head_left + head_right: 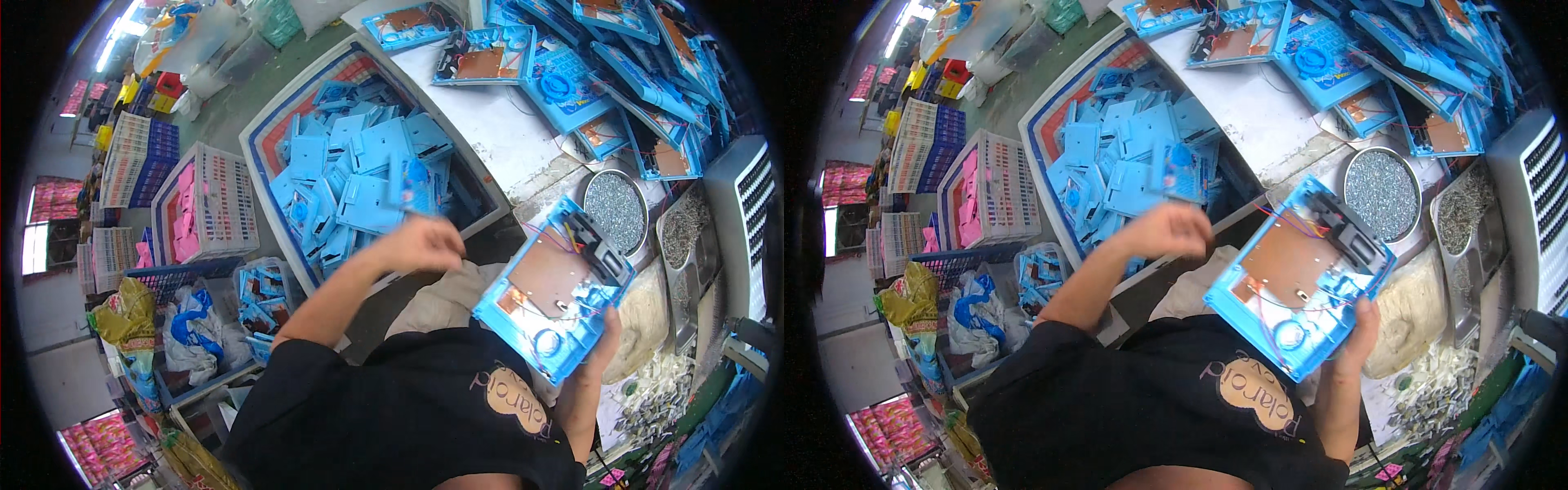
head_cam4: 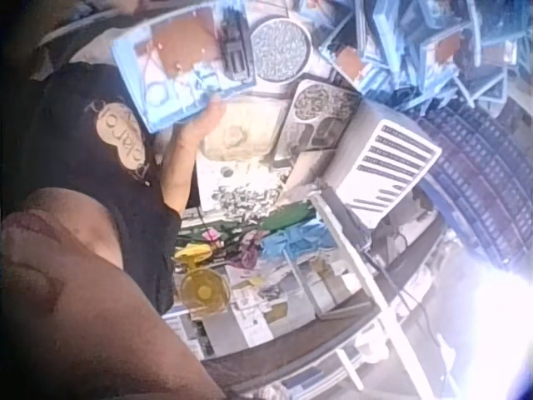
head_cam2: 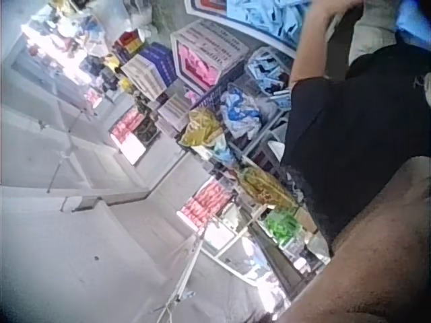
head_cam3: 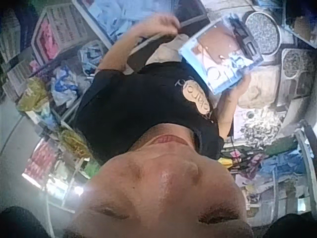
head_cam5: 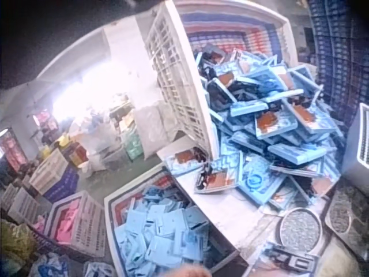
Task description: Assembling and soldering components inside a blue plastic electronic device shell.
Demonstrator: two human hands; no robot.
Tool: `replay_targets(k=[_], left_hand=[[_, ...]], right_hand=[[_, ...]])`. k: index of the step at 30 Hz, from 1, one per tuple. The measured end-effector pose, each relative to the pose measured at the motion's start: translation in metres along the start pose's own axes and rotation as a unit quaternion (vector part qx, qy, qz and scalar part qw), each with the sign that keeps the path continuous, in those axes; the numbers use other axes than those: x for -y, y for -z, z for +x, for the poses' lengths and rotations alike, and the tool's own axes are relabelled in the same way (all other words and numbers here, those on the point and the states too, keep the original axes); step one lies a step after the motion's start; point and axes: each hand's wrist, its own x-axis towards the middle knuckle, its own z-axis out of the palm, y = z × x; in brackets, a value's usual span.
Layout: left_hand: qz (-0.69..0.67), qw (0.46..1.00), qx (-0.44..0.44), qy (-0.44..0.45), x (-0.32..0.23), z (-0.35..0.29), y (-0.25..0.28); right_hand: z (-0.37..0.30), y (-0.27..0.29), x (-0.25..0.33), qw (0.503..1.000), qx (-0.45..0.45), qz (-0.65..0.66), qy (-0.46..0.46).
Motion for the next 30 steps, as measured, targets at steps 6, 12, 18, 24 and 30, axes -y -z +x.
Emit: replay_targets(k=[6, 12, 18, 24, 30], left_hand=[[0.668, 0.713, -0.197, -0.082, 0.086, 0.03, 0.099], [0.527, 0.796, -0.261, -0.143, 0.099, 0.138, 0.066], [0.425, 0.863, -0.272, 0.028, 0.15, 0.236, 0.111], [0.536, 0.83, -0.148, -0.034, 0.049, 0.143, 0.123], [0.187, 0.95, -0.243, 0.055, -0.029, -0.017, 0.116]], right_hand=[[-0.023, 0.065, 0.024, 0.991, -0.108, 0.034, 0.07], [-0.057, 0.116, 0.011, 0.953, -0.134, -0.09, 0.256], [-0.073, 0.14, 0.022, 0.955, -0.129, -0.1, 0.247], [-0.088, 0.229, 0.006, 0.889, -0.258, -0.186, 0.329], [-0.074, 0.18, 0.04, 0.899, -0.343, -0.005, 0.272]])
